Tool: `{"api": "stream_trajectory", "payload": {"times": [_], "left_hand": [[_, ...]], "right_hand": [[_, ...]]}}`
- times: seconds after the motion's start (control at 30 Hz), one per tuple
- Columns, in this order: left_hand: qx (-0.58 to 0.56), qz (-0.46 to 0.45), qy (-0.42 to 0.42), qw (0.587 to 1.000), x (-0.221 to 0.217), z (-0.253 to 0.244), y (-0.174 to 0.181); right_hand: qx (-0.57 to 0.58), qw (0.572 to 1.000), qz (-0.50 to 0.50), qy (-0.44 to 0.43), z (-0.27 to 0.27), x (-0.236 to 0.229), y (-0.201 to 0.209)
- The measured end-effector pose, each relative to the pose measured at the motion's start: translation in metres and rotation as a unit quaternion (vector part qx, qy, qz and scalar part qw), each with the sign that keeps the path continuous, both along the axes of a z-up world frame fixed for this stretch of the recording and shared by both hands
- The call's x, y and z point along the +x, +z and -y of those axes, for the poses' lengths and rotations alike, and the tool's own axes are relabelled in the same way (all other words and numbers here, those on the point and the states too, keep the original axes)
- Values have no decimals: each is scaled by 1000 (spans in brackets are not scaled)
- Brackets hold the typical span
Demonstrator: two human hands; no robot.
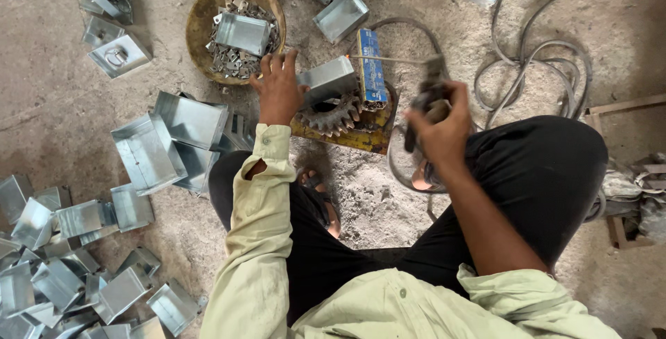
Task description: The person sits on the floor and repeatedly welds small rectangular metal boxes using a handheld welding torch. They pick up each box, position it on a jig, weld the seams, and then place the finished box into a nearby bowl.
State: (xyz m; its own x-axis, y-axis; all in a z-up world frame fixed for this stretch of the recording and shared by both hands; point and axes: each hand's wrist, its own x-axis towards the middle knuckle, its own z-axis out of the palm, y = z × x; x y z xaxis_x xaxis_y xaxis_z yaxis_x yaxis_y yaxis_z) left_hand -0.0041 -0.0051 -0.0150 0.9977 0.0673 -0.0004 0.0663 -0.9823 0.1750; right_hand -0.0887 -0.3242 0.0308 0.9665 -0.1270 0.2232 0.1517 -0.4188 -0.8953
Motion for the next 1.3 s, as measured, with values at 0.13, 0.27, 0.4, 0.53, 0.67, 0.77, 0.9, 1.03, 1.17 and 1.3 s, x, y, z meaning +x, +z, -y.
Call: {"api": "stream_trajectory", "payload": {"times": [0.13,0.27,0.4,0.53,0.67,0.77,0.9,1.03,1.17,1.3], "left_hand": [[-3,48,-16,999,-7,0,1],[-9,42,-8,999,-8,-3,4],[-44,36,2,998,-2,-7,8],[-47,97,6,994,1,-12,6],[-49,151,-3,987,-1,-14,7],[-48,168,1,985,-2,-14,10],[-55,160,6,986,-2,-14,13],[-52,155,10,987,-2,-13,15],[-40,151,11,988,-2,-13,15],[-22,142,16,990,-3,-12,14]], "right_hand": [[-169,971,108,130,-19,-17,22],[-123,974,165,95,-14,-9,33],[-123,976,181,20,4,-7,39],[-96,988,119,20,2,-10,34],[-98,988,119,26,-5,-9,33],[-100,988,113,45,-7,-6,34],[-97,989,96,51,-8,-6,35],[-103,986,115,56,-8,-7,34],[-112,986,109,58,-8,-6,33],[-85,990,100,44,-13,-7,33]]}}
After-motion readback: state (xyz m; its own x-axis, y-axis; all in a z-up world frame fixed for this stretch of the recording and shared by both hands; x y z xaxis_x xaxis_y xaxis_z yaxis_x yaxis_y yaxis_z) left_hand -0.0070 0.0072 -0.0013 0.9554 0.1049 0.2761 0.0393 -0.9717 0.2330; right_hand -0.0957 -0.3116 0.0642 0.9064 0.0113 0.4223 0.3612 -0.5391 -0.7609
